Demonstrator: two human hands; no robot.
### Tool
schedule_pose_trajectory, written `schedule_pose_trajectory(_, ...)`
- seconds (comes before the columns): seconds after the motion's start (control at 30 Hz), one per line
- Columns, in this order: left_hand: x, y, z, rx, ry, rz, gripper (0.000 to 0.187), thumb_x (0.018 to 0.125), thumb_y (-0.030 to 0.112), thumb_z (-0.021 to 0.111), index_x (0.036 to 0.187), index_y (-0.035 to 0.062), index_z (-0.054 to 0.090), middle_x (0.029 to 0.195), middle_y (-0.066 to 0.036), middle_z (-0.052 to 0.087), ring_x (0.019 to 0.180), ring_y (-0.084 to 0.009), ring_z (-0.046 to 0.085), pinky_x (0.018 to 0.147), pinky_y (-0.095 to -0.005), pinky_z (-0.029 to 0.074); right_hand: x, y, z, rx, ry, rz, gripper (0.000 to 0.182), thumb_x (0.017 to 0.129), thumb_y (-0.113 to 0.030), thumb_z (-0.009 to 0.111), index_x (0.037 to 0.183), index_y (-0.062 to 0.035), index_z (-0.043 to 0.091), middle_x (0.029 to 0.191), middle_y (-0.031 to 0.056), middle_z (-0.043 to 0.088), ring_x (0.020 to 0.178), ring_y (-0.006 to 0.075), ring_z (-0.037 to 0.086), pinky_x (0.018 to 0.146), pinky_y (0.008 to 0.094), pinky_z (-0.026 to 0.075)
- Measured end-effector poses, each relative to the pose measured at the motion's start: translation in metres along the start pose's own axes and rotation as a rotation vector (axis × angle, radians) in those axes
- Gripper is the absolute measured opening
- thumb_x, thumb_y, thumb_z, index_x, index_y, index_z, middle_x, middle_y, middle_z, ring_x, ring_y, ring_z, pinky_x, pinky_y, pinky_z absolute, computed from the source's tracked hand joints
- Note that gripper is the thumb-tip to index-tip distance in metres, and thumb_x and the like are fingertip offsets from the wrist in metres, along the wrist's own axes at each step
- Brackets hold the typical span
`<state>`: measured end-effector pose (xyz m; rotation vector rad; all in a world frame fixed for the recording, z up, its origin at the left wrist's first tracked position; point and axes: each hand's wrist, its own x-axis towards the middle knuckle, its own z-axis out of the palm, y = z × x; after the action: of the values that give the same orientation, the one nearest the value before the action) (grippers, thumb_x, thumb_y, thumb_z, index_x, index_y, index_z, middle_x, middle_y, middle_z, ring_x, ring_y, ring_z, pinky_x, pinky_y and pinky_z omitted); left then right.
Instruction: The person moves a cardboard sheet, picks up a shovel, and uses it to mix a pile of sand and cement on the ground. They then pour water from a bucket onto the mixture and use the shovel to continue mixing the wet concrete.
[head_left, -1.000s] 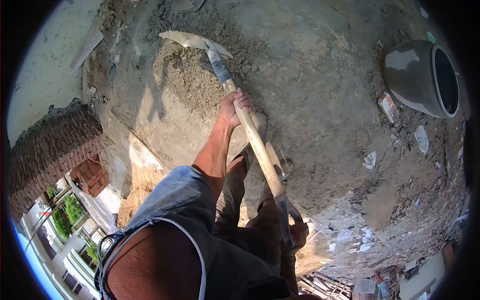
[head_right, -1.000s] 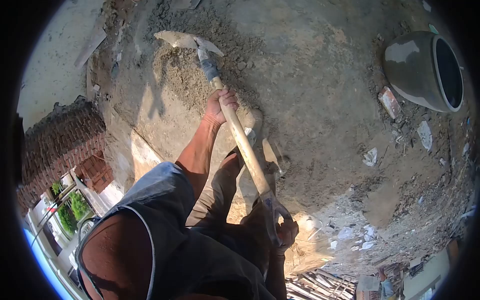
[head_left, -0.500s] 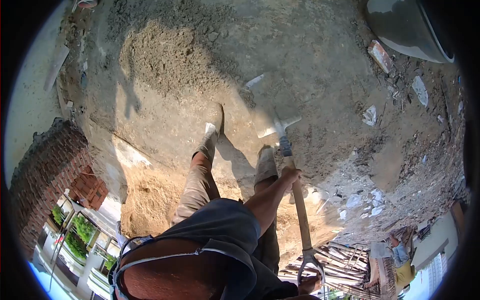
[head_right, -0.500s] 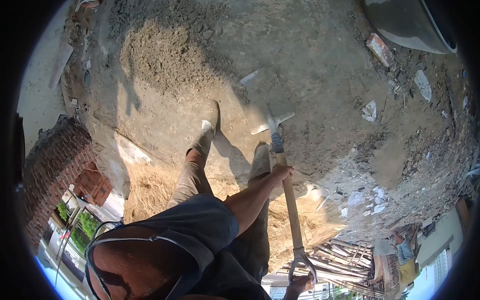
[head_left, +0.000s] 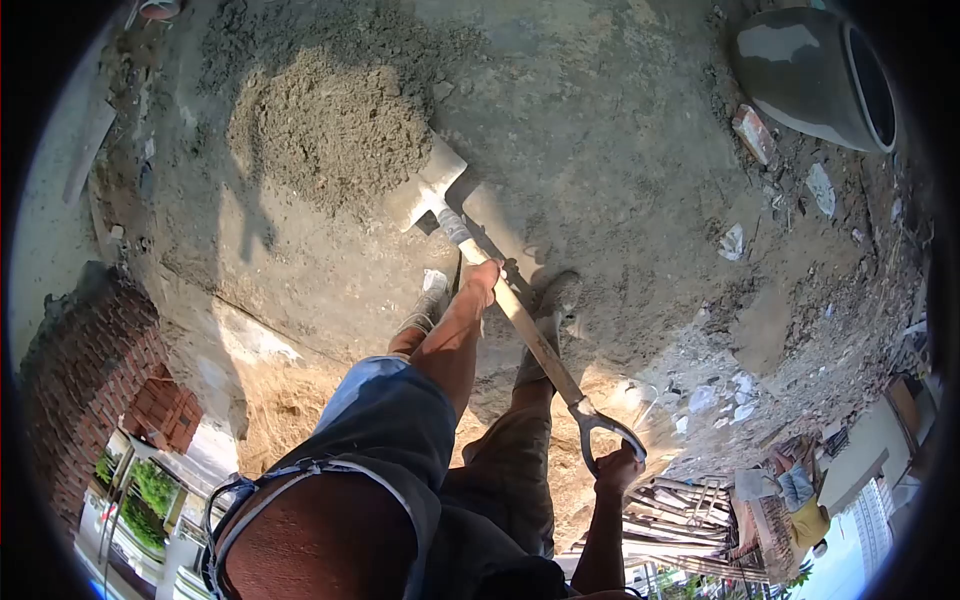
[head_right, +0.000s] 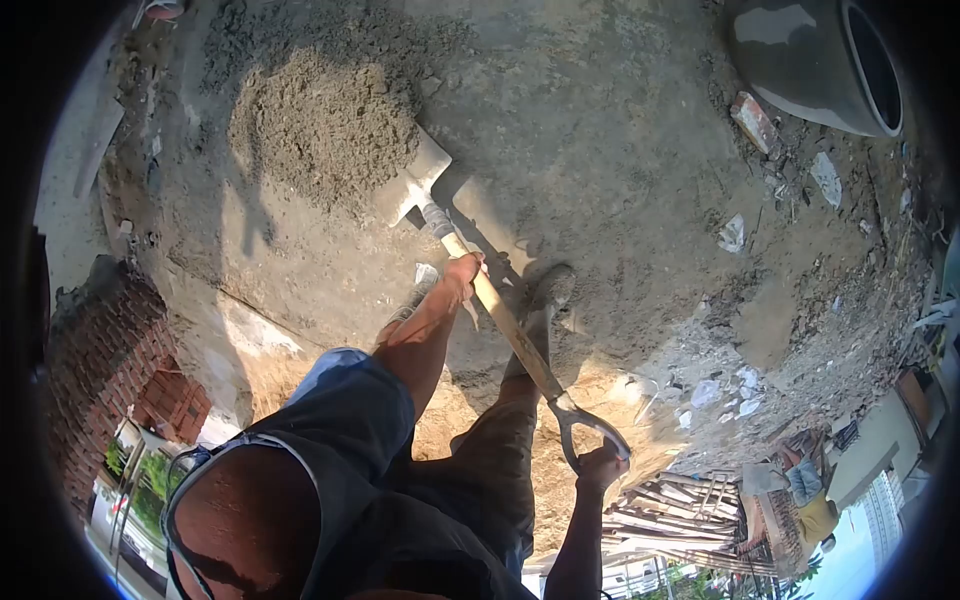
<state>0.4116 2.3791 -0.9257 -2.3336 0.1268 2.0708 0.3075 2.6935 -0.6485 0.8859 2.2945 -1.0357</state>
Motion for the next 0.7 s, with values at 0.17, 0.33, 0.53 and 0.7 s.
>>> schedule_pose_trajectory(0.17,-0.07,0.015,-0.034,-0.2,-0.093,0.106,0.006,0.077,0.006,0.057,0.077,0.001,0.053,0.061,-0.008,0.052,0.049,-0.0198,0.051,0.047,-0.0335,0.046,-0.029,0.006,-0.021,0.05,-0.032,-0.124,0.038,0.083,-0.016,0.051,0.047,-0.0093,0.04,0.036,0.0027,0.035,0.028,0.013,0.033,0.033,0.0278,0.032)
schedule_pose_trajectory(0.33,-0.124,0.099,-0.078,-0.495,-0.427,0.077,0.009,0.083,0.011,0.051,0.08,0.0063,0.044,0.059,-0.005,0.045,0.048,-0.018,0.048,0.046,-0.0303,0.046,-0.085,-0.015,-0.021,-0.082,-0.221,-0.629,0.035,0.079,-0.034,0.056,0.063,-0.0048,0.045,0.054,0.0054,0.047,0.047,0.0145,0.047,0.046,0.0283,0.038)
schedule_pose_trajectory(0.53,-0.189,0.201,-0.124,-0.688,-0.789,0.161,0.024,0.087,0.023,0.049,0.067,0.0108,0.043,0.056,0.001,0.043,0.047,-0.0125,0.044,0.045,-0.0266,0.043,-0.226,-0.093,0.027,-0.711,-0.285,-1.453,0.021,0.07,-0.025,0.064,0.066,-0.0087,0.053,0.066,0.0063,0.054,0.058,0.0267,0.054,0.058,0.037,0.043)
schedule_pose_trajectory(0.7,-0.259,0.225,-0.119,-0.744,-1.049,0.18,0.029,0.086,0.03,0.05,0.064,0.0128,0.044,0.053,0.001,0.043,0.049,-0.0142,0.046,0.049,-0.0285,0.043,-0.28,-0.16,0.013,-0.315,-0.354,-1.852,0.021,0.065,-0.006,0.069,0.061,-0.0095,0.048,0.059,0.004,0.049,0.055,0.0212,0.052,0.061,0.039,0.045)
